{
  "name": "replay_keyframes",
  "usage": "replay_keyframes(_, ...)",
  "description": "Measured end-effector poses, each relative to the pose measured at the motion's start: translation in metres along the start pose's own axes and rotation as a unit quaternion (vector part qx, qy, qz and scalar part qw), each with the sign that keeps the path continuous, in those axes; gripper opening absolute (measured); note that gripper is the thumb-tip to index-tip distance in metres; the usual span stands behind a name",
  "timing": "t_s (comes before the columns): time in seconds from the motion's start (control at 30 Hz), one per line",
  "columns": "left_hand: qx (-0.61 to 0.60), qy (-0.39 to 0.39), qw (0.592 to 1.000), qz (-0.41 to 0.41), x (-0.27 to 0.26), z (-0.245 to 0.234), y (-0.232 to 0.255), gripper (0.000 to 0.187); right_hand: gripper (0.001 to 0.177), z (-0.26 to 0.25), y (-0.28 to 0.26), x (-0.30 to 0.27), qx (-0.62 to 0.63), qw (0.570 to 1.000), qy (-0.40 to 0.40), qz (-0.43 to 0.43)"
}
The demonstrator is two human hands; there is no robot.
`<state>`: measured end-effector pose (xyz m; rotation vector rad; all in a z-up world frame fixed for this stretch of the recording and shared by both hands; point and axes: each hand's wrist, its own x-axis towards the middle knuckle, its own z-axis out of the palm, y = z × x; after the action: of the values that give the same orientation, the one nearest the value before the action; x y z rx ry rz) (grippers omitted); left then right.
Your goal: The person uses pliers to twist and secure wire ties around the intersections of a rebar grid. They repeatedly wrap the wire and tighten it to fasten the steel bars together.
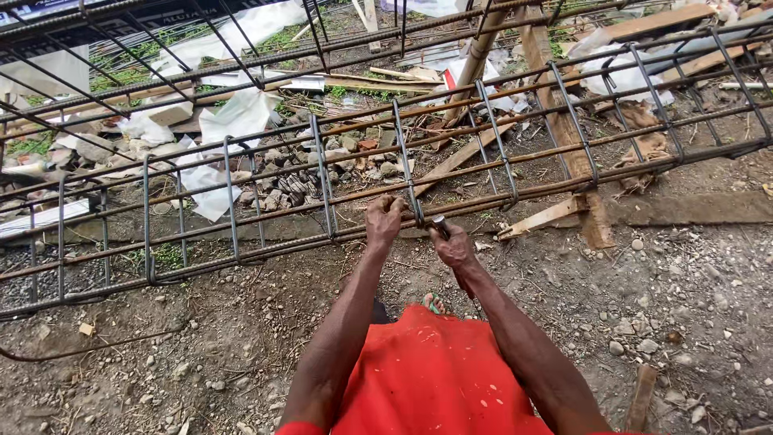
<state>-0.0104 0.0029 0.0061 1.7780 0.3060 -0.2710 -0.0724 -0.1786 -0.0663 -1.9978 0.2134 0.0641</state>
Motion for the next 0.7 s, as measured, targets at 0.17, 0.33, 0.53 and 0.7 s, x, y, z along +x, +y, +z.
replay_keyframes(0.17, 0.013, 0.034, 0.993, 0.111, 0.004, 0.007, -0.023, 0.021, 0.010, 0.008, 0.001, 0.008, -0.008, 1.000, 0.014, 0.011)
replay_keyframes(0.33, 0.041, 0.027, 0.985, 0.165, -0.013, 0.019, -0.044, 0.015, 0.008, 0.005, 0.010, 0.008, 0.012, 0.998, 0.013, 0.056)
replay_keyframes(0.53, 0.115, 0.066, 0.946, 0.295, -0.024, 0.029, -0.068, 0.016, 0.012, 0.002, -0.013, 0.001, 0.064, 0.996, 0.015, 0.065)
replay_keyframes(0.7, 0.170, 0.047, 0.909, 0.378, -0.039, 0.032, -0.081, 0.028, 0.008, -0.003, -0.027, 0.001, 0.099, 0.994, 0.006, 0.053)
